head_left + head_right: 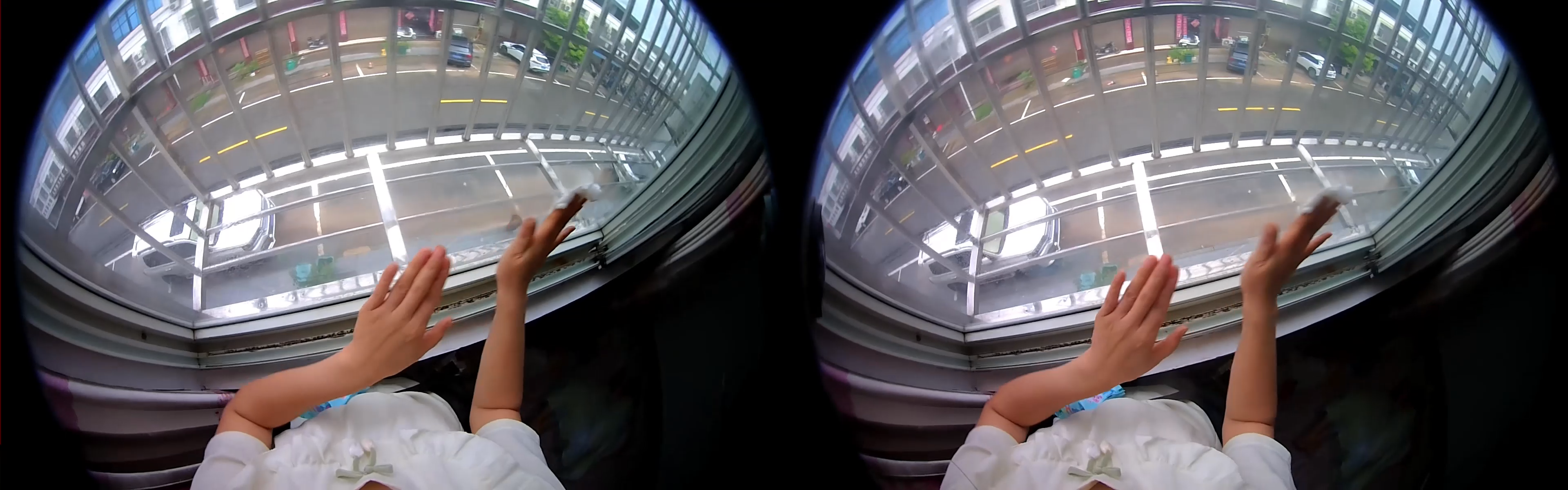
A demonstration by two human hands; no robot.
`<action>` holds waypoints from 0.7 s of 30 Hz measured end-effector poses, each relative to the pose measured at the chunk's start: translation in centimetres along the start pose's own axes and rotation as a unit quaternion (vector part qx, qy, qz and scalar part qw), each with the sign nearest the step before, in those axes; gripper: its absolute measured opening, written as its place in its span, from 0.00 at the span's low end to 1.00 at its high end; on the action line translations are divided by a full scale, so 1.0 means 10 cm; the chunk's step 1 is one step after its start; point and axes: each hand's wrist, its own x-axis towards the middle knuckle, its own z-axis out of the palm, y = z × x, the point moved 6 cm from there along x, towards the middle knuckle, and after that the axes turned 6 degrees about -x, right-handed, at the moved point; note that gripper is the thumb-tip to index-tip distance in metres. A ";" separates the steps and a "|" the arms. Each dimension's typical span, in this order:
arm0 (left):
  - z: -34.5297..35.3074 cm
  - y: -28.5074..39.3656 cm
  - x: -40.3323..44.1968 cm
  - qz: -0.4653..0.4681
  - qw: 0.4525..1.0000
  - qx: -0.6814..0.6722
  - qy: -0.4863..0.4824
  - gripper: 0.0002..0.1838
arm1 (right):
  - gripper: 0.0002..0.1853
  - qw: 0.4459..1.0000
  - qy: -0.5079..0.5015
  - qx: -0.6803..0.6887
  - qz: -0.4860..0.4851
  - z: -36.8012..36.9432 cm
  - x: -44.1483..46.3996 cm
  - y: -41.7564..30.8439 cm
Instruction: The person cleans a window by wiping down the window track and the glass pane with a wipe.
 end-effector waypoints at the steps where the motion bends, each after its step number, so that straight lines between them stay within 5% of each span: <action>1: 0.03 -0.04 -0.08 -0.018 1.000 -0.006 -0.003 0.42 | 0.37 0.999 -0.009 0.032 0.037 -0.02 0.03 0.11; 4: 0.01 -0.17 -0.26 -0.057 0.998 -0.006 0.027 0.42 | 0.37 0.997 -0.022 0.067 0.033 0.03 -0.04 -0.08; 8: -0.06 -0.28 -0.43 -0.063 0.995 0.005 0.081 0.42 | 0.38 0.978 -0.070 0.027 -0.197 0.18 -0.45 -0.93; 10: -0.08 -0.32 -0.49 -0.061 0.994 0.006 0.086 0.41 | 0.29 0.959 -0.089 0.022 -0.268 0.25 -0.78 -1.17; 14: -0.14 -0.45 -0.69 -0.065 0.991 0.037 0.112 0.42 | 0.28 0.937 -0.100 -0.024 -0.333 0.31 -1.03 -1.12; 21: -0.25 -0.76 -0.97 -0.121 0.982 0.102 0.099 0.40 | 0.33 0.993 0.021 0.048 -0.110 0.01 0.25 -0.09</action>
